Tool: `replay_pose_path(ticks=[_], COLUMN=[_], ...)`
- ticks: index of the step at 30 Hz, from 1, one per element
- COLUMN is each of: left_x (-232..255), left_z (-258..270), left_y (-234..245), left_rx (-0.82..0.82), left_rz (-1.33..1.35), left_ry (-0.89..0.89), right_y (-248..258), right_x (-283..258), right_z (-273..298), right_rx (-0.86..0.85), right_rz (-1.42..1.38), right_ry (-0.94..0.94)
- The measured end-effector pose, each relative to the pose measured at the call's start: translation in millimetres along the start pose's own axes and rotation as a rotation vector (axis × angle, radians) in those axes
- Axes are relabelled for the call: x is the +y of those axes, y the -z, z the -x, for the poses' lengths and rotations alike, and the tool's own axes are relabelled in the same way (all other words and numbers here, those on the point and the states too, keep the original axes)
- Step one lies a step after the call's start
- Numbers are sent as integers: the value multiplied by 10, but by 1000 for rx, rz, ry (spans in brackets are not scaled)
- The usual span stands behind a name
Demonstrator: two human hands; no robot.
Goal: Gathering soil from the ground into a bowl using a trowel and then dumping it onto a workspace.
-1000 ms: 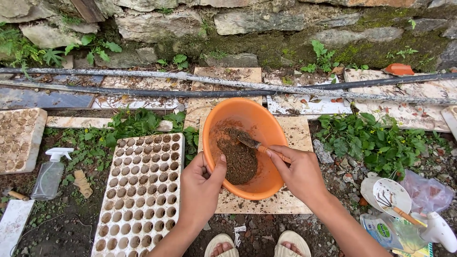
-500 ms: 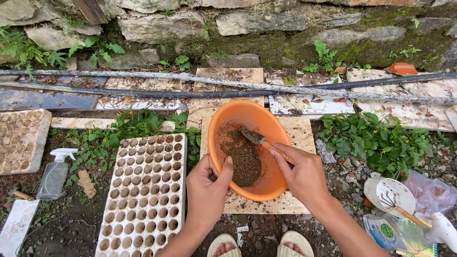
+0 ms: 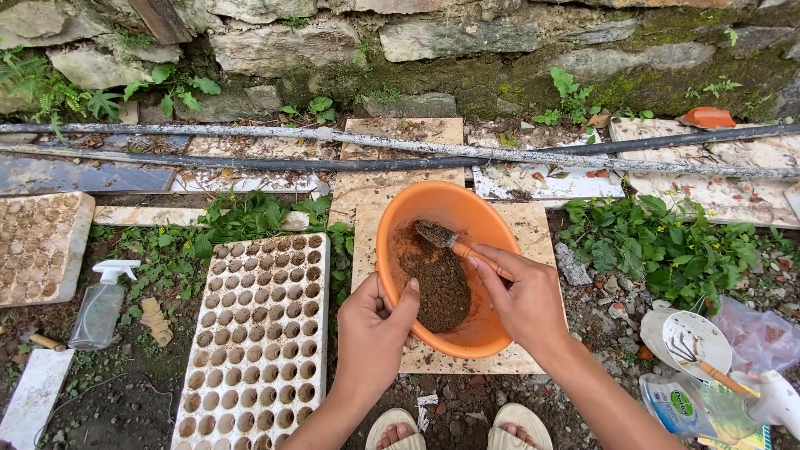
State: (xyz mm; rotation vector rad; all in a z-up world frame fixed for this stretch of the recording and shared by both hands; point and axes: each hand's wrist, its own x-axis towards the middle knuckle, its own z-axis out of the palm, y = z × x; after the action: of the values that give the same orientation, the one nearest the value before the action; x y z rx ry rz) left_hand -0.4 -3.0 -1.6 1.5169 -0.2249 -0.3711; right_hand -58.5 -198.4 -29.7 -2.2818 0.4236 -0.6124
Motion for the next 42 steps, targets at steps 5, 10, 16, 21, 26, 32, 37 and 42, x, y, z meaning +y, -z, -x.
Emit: replay_pose_path(ticks=[5, 10, 16, 21, 26, 32, 37, 42], left_x=[-23, -77, -293, -353, -361, -264, -398, -333], left_z=[-24, -86, -157, -146, -120, -61, -85, -40], left_y=[61, 150, 229, 246, 282, 176, 123, 160], left_rx=[0, 68, 89, 39, -41, 10, 18, 18], left_rz=[16, -34, 14, -44, -102, -103, 5, -15], left_ry=[50, 175, 128, 1, -34, -66, -141, -166], right_y=[23, 226, 314, 364, 572, 736, 792, 920], right_x=[49, -23, -105, 164, 247, -136, -469, -417], right_z=[3, -266, -217, 41, 93, 220, 231, 187], right_rx=[-34, 33, -127, -200, -135, -314, -326, -220], right_rz=[-56, -143, -24, 151, 240, 83, -25, 49], right_ry=[-72, -231, -319, -122, 207, 197, 74, 64])
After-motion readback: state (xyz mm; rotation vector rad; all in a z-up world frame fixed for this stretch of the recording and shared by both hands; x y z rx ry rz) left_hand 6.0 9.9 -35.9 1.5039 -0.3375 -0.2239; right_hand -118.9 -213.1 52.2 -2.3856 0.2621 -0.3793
